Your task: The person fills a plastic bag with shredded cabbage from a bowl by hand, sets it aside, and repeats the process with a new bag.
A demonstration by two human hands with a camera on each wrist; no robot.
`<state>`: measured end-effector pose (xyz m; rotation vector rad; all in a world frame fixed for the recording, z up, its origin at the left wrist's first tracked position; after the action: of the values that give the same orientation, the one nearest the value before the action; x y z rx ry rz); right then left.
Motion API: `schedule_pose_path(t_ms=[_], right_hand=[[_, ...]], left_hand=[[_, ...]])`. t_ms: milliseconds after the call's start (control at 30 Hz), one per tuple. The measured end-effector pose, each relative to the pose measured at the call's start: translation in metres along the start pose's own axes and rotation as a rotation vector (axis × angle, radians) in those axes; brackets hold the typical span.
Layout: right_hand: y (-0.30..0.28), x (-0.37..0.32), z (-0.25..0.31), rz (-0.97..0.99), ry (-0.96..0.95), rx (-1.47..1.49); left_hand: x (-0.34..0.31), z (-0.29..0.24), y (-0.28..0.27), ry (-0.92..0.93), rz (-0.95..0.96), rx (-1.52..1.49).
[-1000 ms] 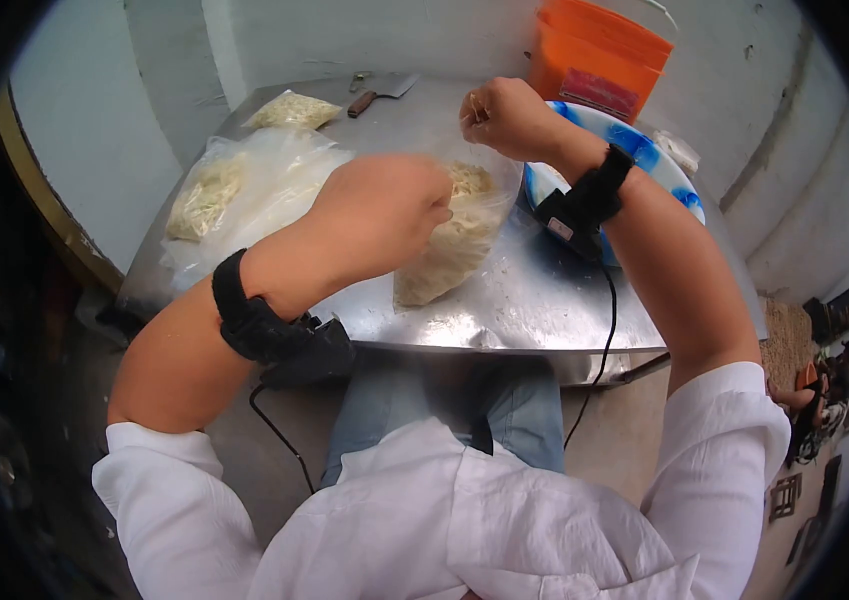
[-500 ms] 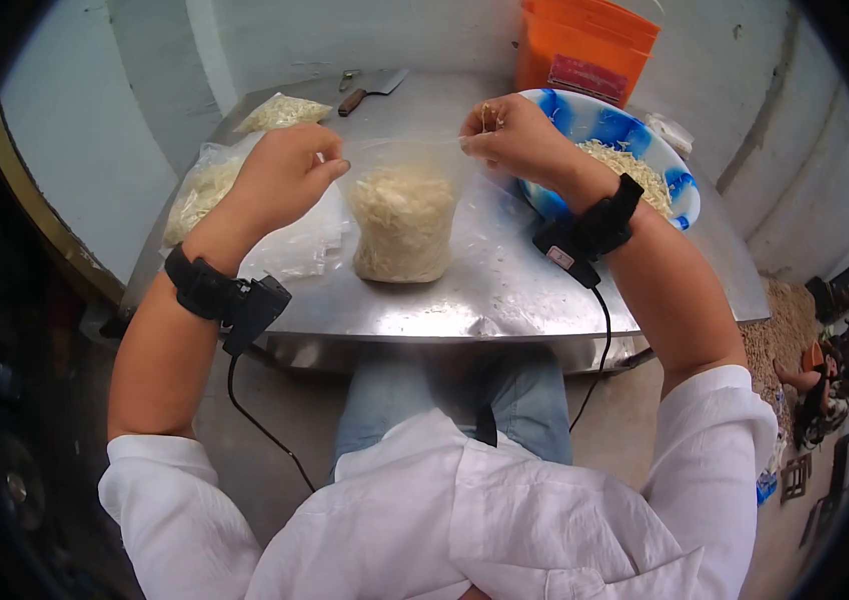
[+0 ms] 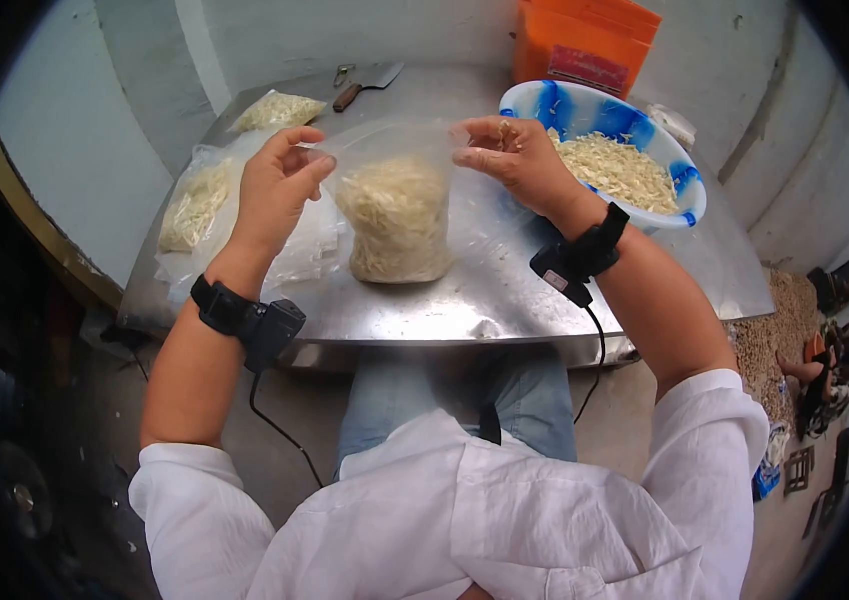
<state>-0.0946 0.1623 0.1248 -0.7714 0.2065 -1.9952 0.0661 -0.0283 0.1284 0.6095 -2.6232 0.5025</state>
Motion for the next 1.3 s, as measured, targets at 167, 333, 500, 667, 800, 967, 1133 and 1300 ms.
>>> schedule_pose_path(t_ms=[167, 333, 500, 667, 800, 967, 1133, 1300], right_hand=[[-0.001, -0.001, 0.001, -0.087, -0.004, -0.070], [0.002, -0.004, -0.003, -0.171, -0.025, -0.055], [0.006, -0.008, 0.003, -0.255, -0.144, -0.145], [0.012, -0.009, -0.004, -0.253, 0.028, 0.175], [-0.001, -0.011, 0.011, -0.234, 0.017, 0.130], [-0.018, -0.021, 0.022, -0.258, -0.085, 0.200], [-0.010, -0.028, 0.006, -0.223, 0.007, 0.159], [-0.015, -0.029, 0.005, -0.217, -0.040, 0.082]], left_hand=[[-0.002, 0.016, -0.005, -0.098, -0.023, -0.119], [-0.002, 0.027, -0.004, -0.122, -0.014, -0.229], [0.001, 0.022, 0.000, -0.085, -0.061, -0.263], [0.006, 0.015, 0.006, -0.026, -0.032, -0.264], [0.014, -0.003, 0.003, 0.037, 0.010, -0.205], [0.017, 0.001, -0.003, 0.010, 0.048, -0.380], [0.016, 0.023, 0.015, -0.198, 0.140, -0.219], [0.028, -0.058, 0.026, 0.144, 0.034, 0.230]])
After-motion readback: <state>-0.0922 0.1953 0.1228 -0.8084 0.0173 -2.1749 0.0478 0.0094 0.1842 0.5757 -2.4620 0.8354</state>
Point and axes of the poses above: each hand's wrist, its own x-axis towards the middle knuckle, its own y-axis out of the palm, z = x × y, the point moved 6 cm from there along x, towards the middle knuckle, and after that the axes turned 8 degrees about z, right-handed, at the moved point
